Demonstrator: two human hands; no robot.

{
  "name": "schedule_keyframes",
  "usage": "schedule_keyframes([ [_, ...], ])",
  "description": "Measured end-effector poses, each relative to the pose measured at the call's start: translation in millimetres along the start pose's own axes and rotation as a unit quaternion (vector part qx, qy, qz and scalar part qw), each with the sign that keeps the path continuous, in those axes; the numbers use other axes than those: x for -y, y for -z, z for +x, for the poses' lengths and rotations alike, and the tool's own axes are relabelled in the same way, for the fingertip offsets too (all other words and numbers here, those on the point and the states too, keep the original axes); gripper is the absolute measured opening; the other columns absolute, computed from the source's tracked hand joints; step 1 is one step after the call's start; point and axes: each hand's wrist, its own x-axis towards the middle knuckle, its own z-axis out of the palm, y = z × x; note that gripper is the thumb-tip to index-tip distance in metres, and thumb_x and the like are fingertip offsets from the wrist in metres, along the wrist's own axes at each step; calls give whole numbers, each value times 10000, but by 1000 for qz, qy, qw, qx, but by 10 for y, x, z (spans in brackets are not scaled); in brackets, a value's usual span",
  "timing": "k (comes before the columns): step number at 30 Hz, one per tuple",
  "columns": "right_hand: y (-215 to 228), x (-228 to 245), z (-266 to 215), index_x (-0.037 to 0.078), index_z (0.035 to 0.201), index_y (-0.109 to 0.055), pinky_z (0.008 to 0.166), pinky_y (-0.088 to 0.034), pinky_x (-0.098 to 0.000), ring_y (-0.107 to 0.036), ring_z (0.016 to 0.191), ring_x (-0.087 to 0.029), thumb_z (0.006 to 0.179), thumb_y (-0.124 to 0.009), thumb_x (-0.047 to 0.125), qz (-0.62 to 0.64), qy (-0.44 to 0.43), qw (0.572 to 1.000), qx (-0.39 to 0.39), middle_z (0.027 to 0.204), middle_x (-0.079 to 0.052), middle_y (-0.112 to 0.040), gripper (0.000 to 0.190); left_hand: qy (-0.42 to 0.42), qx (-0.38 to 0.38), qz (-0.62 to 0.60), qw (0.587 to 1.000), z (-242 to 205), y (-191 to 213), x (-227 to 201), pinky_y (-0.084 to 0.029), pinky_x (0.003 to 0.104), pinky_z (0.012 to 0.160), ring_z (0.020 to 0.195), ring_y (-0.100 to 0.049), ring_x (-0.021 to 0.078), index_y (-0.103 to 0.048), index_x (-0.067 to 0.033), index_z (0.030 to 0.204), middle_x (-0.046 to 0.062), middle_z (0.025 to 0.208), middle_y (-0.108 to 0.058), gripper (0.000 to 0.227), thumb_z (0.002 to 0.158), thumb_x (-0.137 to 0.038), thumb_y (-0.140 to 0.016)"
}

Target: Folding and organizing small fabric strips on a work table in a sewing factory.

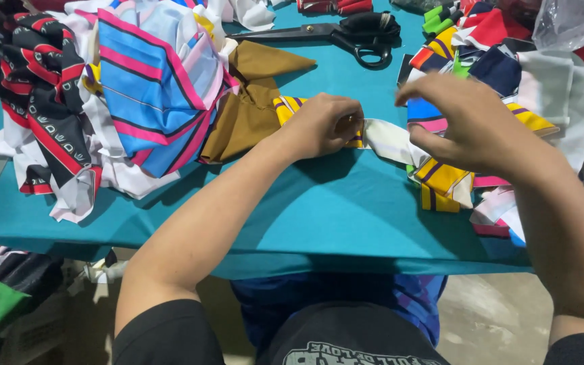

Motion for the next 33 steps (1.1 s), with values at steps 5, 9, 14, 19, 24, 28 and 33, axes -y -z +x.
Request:
schedule_keyframes([
  [5,39,59,58,179,1348,-587,735,-570,-445,-721,1045,-296,942,-618,432,-97,-316,922,200,1187,-43,-771,480,38,-7,13,999,20,-91,98,-531,409,713,887,-674,293,-695,-81,1031,104,993,-747,119,975,-118,-596],
  [9,-418,-335,-79,90,920,-553,755,-332,-408,-596,937,-267,719,-645,68,-100,-32,974,-203,979,-78,-685,222,98,36,9,994,44,-4,-23,-557,380,741,970,-672,288,-690,-79,1083,111,1072,-739,174,964,-125,-572],
  [14,-1032,-841,-34,154,678,-443,726,-332,-368,-444,625,-245,954,-716,153,-19,-45,958,-281,597,1,-430,388,3,-68,11,998,9,-151,202,-578,404,716,848,-699,304,-676,-81,996,104,913,-724,128,913,-63,-580],
  [19,-1060,-805,55,206,884,-633,613,-396,-309,-528,537,-221,1155,-743,346,35,-139,951,-273,535,56,-467,325,-17,-126,-12,992,-11,-89,130,-617,365,752,841,-725,273,-653,-112,997,82,863,-704,60,995,-84,-600],
  [24,-849,-495,84,13,1313,-669,845,-509,-567,-665,982,-474,1018,-770,285,83,-9,980,-178,1148,-257,-702,414,-61,-155,-3,986,-15,-136,85,-609,374,698,820,-701,280,-593,-125,966,64,835,-665,62,1010,-86,-576],
  [28,-886,-562,34,-13,1094,-728,843,-507,-539,-646,989,-484,962,-791,204,69,21,987,-140,938,-228,-688,262,-74,-179,-12,981,-10,-44,-20,-586,383,638,737,-656,289,-561,-126,930,73,764,-596,107,1012,-65,-530],
  [33,-610,-347,9,6,1096,-720,745,-538,-426,-709,892,-314,992,-736,40,310,-141,938,-69,884,-197,-729,110,-64,-203,13,977,-17,21,79,-581,358,640,746,-635,276,-548,-155,936,16,762,-568,106,1033,-112,-540],
])
